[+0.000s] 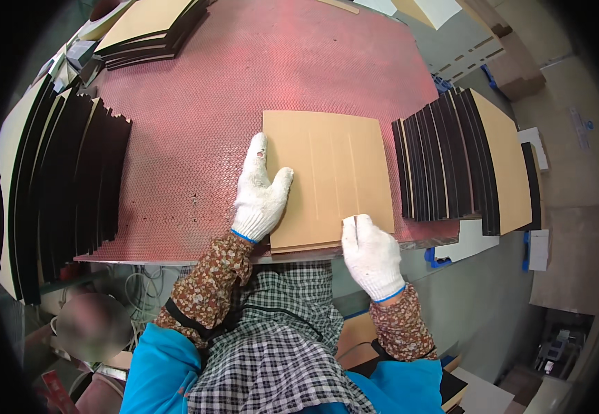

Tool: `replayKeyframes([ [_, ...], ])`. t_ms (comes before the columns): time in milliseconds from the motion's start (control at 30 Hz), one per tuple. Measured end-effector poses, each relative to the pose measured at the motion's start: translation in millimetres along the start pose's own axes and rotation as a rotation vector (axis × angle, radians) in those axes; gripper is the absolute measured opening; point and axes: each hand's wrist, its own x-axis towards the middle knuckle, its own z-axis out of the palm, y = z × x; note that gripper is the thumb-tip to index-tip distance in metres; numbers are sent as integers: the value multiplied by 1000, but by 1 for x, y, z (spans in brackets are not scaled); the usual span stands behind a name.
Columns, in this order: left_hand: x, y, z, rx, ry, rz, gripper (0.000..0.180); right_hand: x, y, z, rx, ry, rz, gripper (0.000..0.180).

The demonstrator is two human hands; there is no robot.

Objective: The recorder writes production notes in a notebook and then sorts and inspects wood panels at a workbench.

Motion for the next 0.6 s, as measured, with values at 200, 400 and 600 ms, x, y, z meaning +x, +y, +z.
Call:
replayKeyframes([
  [200,-2,1,2,-10,4,-6,81,9,1,10,-52,-14,-20,20],
  [400,-2,6,-5,83,-7,7,80,79,14,26,-181,94,-284,20],
  [600,-2,3,-4,143,-13,28,80,165,20,36,-216,128,-263,25],
])
